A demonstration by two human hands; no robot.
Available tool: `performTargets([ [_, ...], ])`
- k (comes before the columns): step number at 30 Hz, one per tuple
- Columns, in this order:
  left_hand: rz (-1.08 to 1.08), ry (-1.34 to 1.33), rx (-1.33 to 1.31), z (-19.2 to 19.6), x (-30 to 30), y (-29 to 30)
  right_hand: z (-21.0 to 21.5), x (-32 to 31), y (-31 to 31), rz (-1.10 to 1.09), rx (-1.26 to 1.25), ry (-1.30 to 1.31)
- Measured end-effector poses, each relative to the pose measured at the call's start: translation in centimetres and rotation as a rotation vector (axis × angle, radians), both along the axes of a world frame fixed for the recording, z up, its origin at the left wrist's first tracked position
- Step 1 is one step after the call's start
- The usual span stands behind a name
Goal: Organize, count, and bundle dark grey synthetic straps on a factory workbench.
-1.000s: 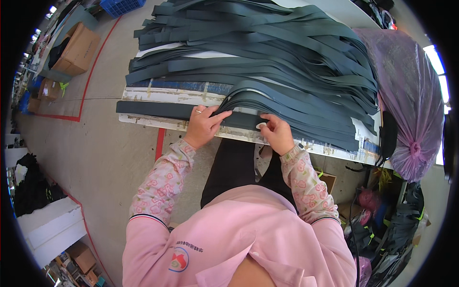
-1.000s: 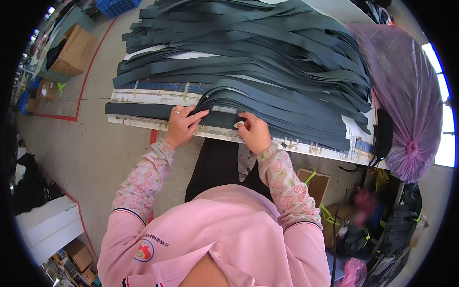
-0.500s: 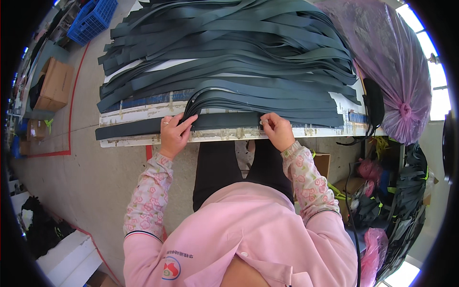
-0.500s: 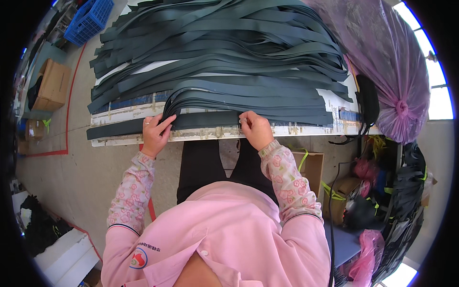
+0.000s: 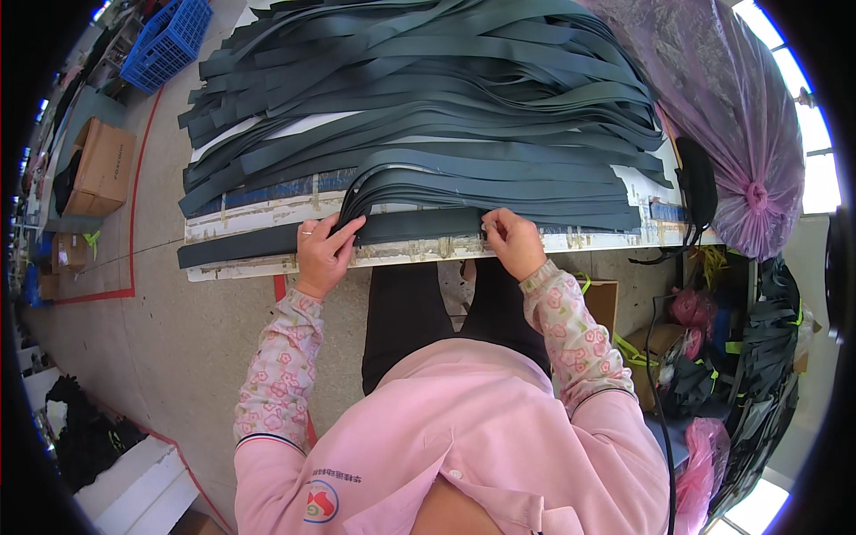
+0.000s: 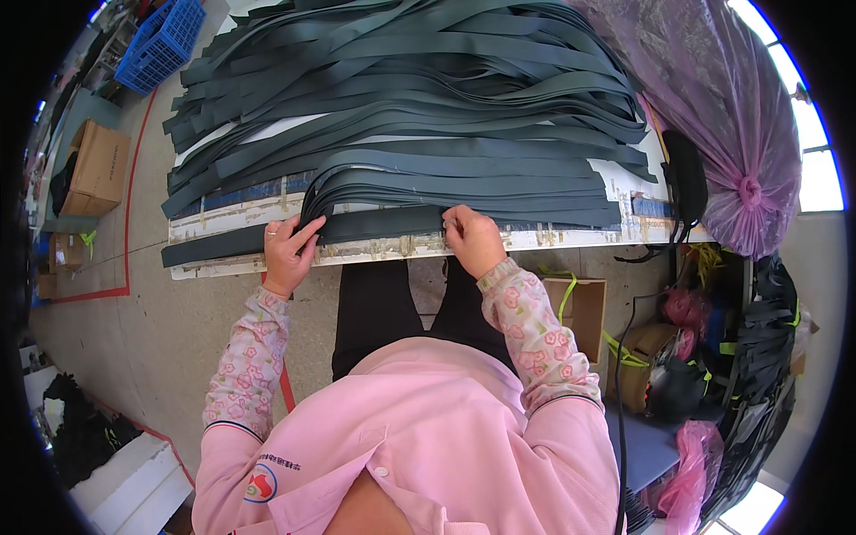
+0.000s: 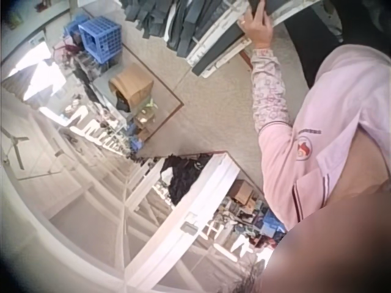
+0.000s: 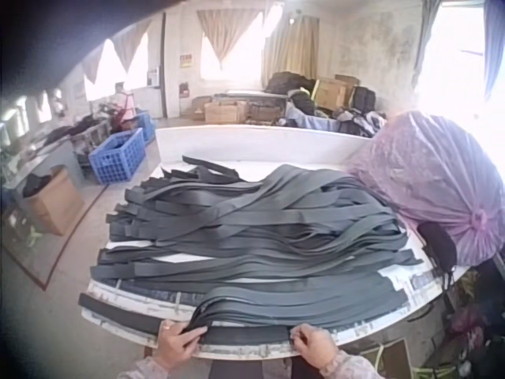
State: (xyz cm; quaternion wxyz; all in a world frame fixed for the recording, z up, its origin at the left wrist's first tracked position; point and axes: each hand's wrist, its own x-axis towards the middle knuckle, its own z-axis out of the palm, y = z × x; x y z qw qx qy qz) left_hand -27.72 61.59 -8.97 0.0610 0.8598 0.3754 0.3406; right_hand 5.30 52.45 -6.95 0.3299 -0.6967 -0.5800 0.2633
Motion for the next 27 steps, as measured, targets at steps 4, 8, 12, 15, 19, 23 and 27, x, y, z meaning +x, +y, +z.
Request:
performTargets([
  [4,0.006,-0.004,-0.014,-0.4,-0.2,0.0,-0.2,0.3,0.3,0.034,-0.009,0.022],
  [8,0.004,0.003,-0.018,0.0,0.1,0.1,0.3,1.7,0.5,-0.012,-0.078,0.178],
  [12,-0.021,-0.006,-0.022,-0.1,0.7,0.6,0.4,1.1,0.3,-0.035,-0.054,0.262],
  [15,-0.007,0.022,-0.011,-0.3,0.1,0.3,1.2,-2.9,0.8,0.041,-0.027,0.21],
  [19,-0.005,0.021,-0.022,-0.9,-0.6,0.1,-0.3,-8.2,1.6,0.283,-0.009,0.304],
  [23,-0.011,0.011,-0.023,-1.2,0.0,0.0,-1.1,-11.2,2.6,0.468,-0.15,0.358],
  [27,-0.02,0.018,-0.034,-1.0,0.0,0.1,-0.1,-12.2,5.9,0.464,-0.044,0.29],
])
